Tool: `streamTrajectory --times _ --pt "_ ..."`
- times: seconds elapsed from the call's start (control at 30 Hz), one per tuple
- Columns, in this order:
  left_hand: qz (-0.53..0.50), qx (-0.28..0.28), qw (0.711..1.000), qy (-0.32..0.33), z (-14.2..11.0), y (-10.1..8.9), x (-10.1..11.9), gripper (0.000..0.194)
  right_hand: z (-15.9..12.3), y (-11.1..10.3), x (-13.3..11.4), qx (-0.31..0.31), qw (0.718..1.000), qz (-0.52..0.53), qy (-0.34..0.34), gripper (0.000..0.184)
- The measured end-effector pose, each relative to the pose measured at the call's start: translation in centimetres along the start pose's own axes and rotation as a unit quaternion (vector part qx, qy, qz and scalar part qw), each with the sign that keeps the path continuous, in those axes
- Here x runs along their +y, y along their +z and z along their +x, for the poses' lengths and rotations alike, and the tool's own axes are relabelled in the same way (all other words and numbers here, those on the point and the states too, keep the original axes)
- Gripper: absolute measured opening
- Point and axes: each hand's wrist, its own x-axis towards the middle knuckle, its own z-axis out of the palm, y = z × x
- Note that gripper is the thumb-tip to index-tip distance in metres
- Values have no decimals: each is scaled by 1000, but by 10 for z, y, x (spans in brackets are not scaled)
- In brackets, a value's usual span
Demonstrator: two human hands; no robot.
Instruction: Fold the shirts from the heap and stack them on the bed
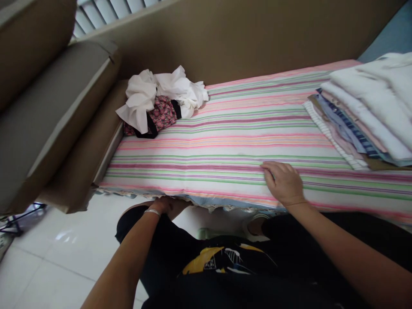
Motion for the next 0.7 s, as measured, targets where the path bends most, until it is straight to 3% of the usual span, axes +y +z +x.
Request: streamTrajectory --times 0.7 --pt "-9 29 1000 5 -5 6 -9 30 1 0 -1 5 1000 -17 -3 22"
